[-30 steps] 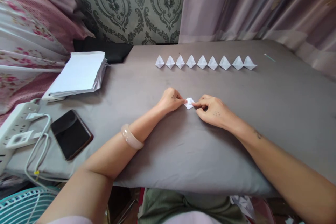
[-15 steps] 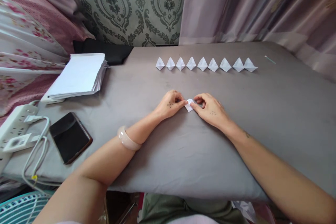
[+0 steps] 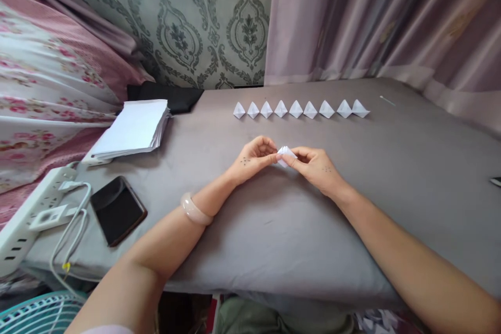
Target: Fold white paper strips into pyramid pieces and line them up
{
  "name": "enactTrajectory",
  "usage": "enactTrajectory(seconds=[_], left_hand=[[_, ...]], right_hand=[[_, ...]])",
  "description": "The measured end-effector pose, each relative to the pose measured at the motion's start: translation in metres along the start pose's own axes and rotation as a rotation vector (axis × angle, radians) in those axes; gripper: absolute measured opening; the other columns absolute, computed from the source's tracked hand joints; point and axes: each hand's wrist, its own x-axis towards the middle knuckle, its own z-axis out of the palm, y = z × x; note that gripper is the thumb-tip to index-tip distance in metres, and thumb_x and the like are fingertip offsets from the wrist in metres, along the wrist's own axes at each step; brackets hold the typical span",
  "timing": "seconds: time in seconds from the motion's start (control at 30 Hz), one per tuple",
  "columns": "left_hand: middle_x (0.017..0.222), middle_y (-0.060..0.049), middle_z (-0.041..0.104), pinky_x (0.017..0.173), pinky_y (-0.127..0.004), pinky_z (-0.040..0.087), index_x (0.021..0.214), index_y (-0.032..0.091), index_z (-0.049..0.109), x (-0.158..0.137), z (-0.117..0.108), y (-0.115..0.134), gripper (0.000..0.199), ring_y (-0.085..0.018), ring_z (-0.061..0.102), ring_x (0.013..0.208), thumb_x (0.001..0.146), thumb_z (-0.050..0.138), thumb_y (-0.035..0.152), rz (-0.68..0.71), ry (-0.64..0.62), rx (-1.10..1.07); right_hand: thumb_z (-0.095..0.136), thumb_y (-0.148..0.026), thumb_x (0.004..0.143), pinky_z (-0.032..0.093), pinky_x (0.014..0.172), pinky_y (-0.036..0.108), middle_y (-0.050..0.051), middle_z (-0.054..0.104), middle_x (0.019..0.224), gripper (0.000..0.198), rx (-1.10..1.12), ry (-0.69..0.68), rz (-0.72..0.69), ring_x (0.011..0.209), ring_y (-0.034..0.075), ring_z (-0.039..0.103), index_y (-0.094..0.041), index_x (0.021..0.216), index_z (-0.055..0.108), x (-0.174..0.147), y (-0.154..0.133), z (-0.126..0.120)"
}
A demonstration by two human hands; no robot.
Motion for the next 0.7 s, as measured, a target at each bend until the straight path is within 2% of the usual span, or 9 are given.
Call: enactTrajectory(seconds=[0.13,0.3,0.43,0.53,0.7], left_hand=[[0.086,-0.005,0.068,0.076,-0.028,0.047,0.097,0.014,0.063,-0.003,0.005,0.004,0.038,-0.013,0.063,0.078,0.069,0.078,0.036,-0.063,-0.011,0.047],[0.071,-0.004,0.067,0.068,-0.028,0.047,0.074,0.012,0.065,-0.005,0.012,0.004,0.031,-0.013,0.062,0.068,0.065,0.08,0.038,-0.096,0.036,0.065],[0.064,-0.001,0.063,0.064,-0.024,0.043,0.067,0.012,0.064,-0.004,0.016,0.005,0.03,-0.009,0.055,0.061,0.063,0.08,0.037,-0.067,0.227,-0.003],[0.058,0.003,0.057,0.058,-0.022,0.038,0.064,0.013,0.062,-0.002,0.019,0.004,0.032,-0.006,0.047,0.054,0.061,0.081,0.038,-0.092,0.345,-0.128],[0.059,0.003,0.054,0.057,-0.023,0.038,0.063,0.013,0.059,-0.001,0.026,0.001,0.036,-0.005,0.046,0.054,0.059,0.082,0.04,-0.156,0.367,-0.324]], right_hand=[[0.066,-0.053,0.073,0.044,0.06,0.027,0.004,0.07,0.073,0.037,-0.116,-0.014,-0.027,0.065,0.016,0.059,-0.017,0.077,0.073,-0.002,-0.002,-0.002],[0.061,-0.051,0.077,0.043,0.058,0.027,0.002,0.067,0.066,0.036,-0.204,-0.035,-0.054,0.06,0.015,0.057,-0.018,0.071,0.073,-0.004,-0.003,0.003],[0.07,-0.048,0.071,0.046,0.066,0.029,0.003,0.07,0.074,0.034,-0.078,0.057,0.004,0.069,0.017,0.06,-0.017,0.084,0.073,-0.003,-0.004,0.01],[0.074,-0.047,0.065,0.048,0.073,0.03,0.005,0.071,0.081,0.036,0.079,0.139,0.017,0.076,0.017,0.062,-0.017,0.085,0.071,-0.004,-0.007,0.016],[0.073,-0.047,0.067,0.048,0.07,0.029,0.005,0.072,0.079,0.034,0.251,0.202,0.048,0.074,0.017,0.064,-0.017,0.081,0.07,-0.005,-0.011,0.03]])
